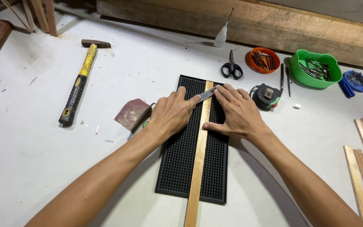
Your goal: Scraping and sanding thin wooden strips on a workbench.
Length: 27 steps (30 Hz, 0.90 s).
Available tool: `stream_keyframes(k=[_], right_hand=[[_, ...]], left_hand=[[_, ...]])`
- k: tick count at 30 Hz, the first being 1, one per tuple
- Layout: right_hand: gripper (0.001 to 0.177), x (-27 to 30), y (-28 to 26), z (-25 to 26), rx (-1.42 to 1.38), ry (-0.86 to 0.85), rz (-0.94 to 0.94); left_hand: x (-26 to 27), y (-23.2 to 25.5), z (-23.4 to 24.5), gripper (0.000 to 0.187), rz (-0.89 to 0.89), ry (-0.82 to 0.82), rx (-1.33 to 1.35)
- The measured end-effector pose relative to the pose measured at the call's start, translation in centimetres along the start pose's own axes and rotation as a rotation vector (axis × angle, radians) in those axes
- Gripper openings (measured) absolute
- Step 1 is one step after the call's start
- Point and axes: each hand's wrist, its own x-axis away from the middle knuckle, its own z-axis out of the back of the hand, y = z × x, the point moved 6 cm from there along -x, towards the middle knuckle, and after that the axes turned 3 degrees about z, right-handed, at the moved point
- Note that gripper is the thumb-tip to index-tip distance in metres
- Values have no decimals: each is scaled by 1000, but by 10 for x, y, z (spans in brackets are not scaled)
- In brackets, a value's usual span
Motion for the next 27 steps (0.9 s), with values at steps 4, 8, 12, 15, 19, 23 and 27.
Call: stream_keyframes(k=[4,8,12,15,19,23,27], right_hand=[[141,-13,17,-6,22,-67,-26],[156,-21,27,-12,-21,-71,-35],[163,-26,28,-8,-55,-127,-80],[158,-25,24,-3,-83,-105,-62],[143,-7,11,-2,-21,-168,-88],[116,22,-12,-5,-48,-10,31],[111,39,-35,9,23,11,39]], left_hand=[[-22,-5,-11,37,1,-1,5],[-37,-7,-14,38,-19,55,-11],[-42,-10,-21,37,-17,64,8],[-41,-11,-18,37,-28,46,-2],[-14,-1,-5,37,-38,24,-14],[24,10,4,37,-49,-16,-42],[41,14,6,42,-100,-3,-90]])
